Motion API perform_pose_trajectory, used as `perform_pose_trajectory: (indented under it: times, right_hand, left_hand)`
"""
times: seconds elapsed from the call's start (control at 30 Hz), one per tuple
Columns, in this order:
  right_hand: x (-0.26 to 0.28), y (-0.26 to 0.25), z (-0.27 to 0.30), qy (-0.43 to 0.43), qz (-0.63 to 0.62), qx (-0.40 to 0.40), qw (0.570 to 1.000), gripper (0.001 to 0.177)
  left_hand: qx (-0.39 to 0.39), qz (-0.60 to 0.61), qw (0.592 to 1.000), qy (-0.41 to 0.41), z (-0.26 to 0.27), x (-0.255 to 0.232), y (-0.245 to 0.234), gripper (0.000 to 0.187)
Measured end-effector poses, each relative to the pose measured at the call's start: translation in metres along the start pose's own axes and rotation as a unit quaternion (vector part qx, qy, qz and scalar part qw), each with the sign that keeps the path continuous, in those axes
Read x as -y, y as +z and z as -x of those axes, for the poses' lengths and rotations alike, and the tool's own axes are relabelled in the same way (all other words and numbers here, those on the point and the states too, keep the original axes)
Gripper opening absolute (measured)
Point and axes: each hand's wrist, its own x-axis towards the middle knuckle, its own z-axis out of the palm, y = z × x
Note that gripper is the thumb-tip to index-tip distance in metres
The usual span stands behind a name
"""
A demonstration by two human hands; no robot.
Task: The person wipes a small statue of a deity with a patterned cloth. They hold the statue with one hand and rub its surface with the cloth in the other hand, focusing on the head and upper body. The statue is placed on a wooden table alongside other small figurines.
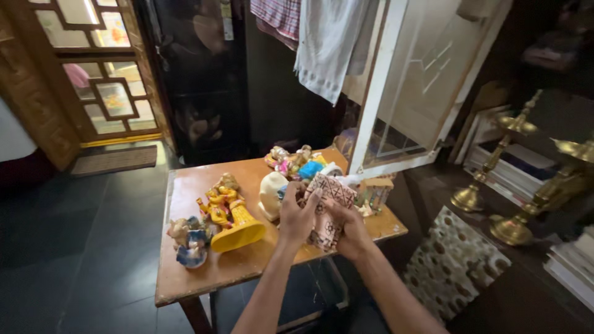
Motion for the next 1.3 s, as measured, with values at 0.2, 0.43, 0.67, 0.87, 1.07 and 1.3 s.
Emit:
perform_pose_trajectory:
  times: [0.2,0.43,0.67,0.87,1.07,1.3]
  right_hand:
    - [-0.005,0.017,-0.007,0.031,0.001,-0.048,0.998,0.031]
    - [-0.028,-0.003,-0.027,-0.005,0.0,-0.035,0.999,0.032]
    - [-0.071,-0.029,-0.038,-0.017,0.035,-0.084,0.996,0.032]
    - [-0.106,-0.029,-0.031,-0.05,-0.004,-0.101,0.994,0.036]
    - [-0.119,-0.021,-0.014,-0.043,-0.065,-0.067,0.995,0.042]
    - [-0.141,-0.058,-0.024,-0.032,-0.044,-0.16,0.986,0.034]
  left_hand:
    - [0.009,0.12,0.993,0.007,0.003,0.012,-0.01,0.04]
    - [0.026,0.038,0.999,-0.019,0.003,0.041,-0.017,0.02]
    - [-0.007,0.106,0.991,-0.086,0.002,0.084,-0.022,0.02]
    - [-0.01,0.074,0.997,-0.023,0.014,0.098,-0.04,0.015]
    - [-0.003,0.09,0.992,-0.09,0.031,0.114,-0.047,0.019]
    - [-0.052,-0.024,0.998,-0.016,0.039,0.123,-0.069,0.017]
